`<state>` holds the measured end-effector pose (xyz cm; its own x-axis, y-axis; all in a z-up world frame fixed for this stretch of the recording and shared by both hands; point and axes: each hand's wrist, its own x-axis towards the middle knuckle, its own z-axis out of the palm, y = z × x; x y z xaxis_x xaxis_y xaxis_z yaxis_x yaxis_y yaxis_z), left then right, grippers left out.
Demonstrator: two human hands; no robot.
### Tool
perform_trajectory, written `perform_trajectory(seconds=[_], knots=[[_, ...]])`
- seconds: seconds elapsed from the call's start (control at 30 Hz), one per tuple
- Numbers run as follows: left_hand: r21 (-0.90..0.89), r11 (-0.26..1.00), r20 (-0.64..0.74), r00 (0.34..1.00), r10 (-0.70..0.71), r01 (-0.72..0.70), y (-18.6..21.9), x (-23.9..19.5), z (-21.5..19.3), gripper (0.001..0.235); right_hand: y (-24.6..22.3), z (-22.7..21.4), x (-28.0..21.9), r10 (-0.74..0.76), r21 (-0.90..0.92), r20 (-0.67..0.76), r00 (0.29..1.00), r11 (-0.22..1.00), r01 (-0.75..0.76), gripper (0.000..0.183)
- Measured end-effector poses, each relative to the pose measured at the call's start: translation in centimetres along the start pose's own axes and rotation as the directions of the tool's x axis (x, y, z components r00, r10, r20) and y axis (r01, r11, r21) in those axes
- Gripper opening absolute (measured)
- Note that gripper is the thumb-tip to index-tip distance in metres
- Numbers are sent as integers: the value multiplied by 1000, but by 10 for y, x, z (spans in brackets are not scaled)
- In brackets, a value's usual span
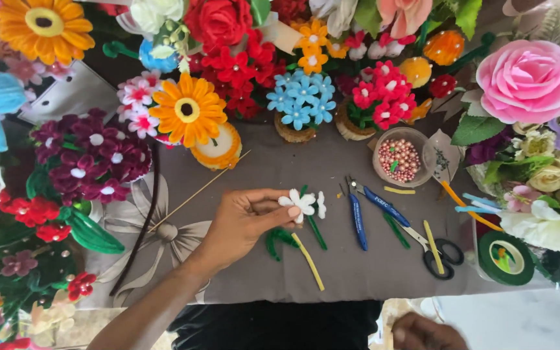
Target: Assembling and coloring a small artificial flower by hand
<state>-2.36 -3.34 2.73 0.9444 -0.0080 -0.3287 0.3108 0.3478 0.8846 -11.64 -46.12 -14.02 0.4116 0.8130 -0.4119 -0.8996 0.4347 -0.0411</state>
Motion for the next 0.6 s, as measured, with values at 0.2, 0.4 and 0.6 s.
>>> perform_trajectory(seconds=[0.2, 0.4, 0.6], knots=[[39, 973, -53, 972, 229, -228, 2, -3, -7, 27, 11, 213, 92, -781, -922, 202, 591, -356, -155, 29], [238, 945, -92, 963, 253, -225, 9, -14, -17, 26, 24, 251, 148, -794, -906, 186, 578, -367, -211, 21], [269, 927, -76, 954, 290, -260, -3, -7, -26, 26, 25, 214, 173, -761, -734, 355, 543, -587, -342, 25]])
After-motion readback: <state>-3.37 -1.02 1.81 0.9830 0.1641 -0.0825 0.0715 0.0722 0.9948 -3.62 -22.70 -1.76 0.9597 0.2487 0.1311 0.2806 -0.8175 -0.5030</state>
